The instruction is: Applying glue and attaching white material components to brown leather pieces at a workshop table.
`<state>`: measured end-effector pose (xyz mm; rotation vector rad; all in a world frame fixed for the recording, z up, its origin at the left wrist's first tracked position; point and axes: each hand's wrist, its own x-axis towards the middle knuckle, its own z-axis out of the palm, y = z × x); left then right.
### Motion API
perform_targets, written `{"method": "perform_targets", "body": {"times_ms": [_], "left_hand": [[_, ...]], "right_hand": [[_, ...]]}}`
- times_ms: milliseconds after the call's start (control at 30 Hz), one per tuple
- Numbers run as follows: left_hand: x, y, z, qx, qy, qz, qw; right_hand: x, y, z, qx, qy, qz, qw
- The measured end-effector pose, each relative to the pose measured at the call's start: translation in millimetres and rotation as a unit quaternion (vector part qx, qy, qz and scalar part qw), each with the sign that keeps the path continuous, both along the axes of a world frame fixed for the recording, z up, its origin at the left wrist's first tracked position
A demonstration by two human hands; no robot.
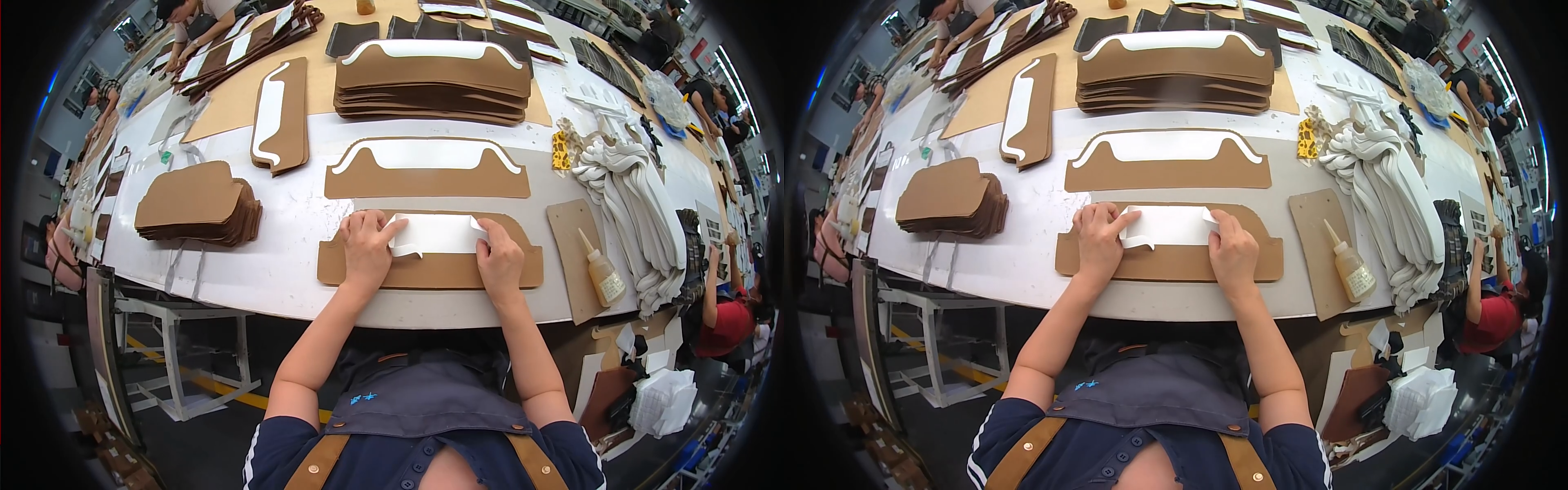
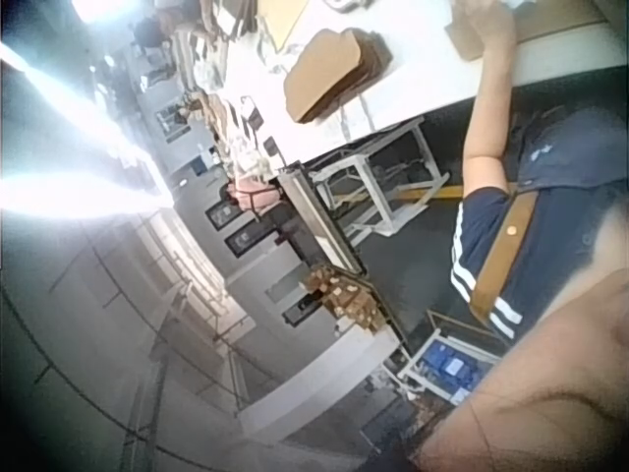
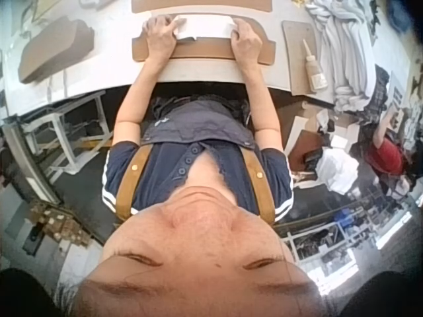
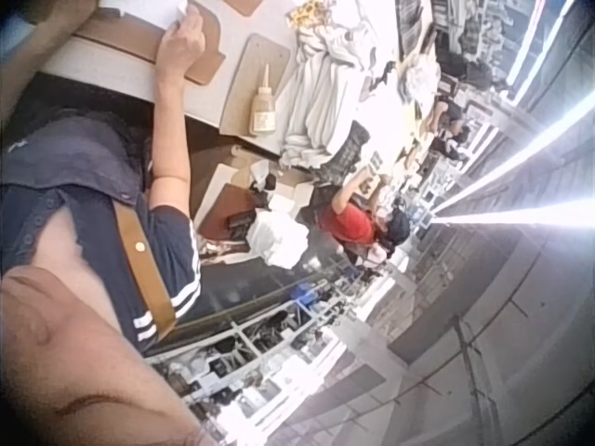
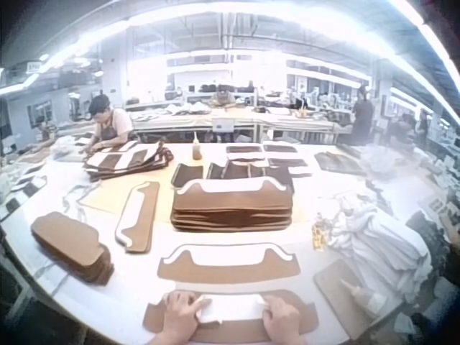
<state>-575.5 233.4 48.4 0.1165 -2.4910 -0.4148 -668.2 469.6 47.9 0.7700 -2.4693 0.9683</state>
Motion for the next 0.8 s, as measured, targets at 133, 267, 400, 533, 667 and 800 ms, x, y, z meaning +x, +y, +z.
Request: {"method": "perform_targets", "body": {"times_ms": [133, 267, 400, 533, 667, 800], "left_hand": [[-0.1, -0.7, -1.6, -0.002, 0.000, 0.002, 1.000], [0.0, -0.4, -1.8, -0.002, 0.002, 0.004, 1.000], [0.3, 0.0, -0.7, -0.001, -0.002, 0.005, 1.000], [0.0, 0.1, -1.6, 0.005, 0.001, -0.002, 1.000], [0.8, 0.0, -1.3, 0.002, -0.002, -0.003, 1.000], [0.9, -1.1, -1.2, -0.001, -0.007, -0.001, 1.000]], "right_hand": [[0.0, -0.2, -0.6, 0.001, -0.004, -0.001, 1.000], [-0.4, -0.3, -0.8, 0.000, 0.006, 0.001, 1.000], [-0.6, 0.7, -1.8, 0.010, 0.001, -0.002, 1.000], [5.9, 0.0, 13.9, 0.008, -0.043, -0.060, 0.997], [-3.2, 14.4, 19.7, -0.002, -0.039, -0.094, 0.995], [-20.5, 24.1, 14.7, 0.034, 0.000, -0.112, 0.993]]}}
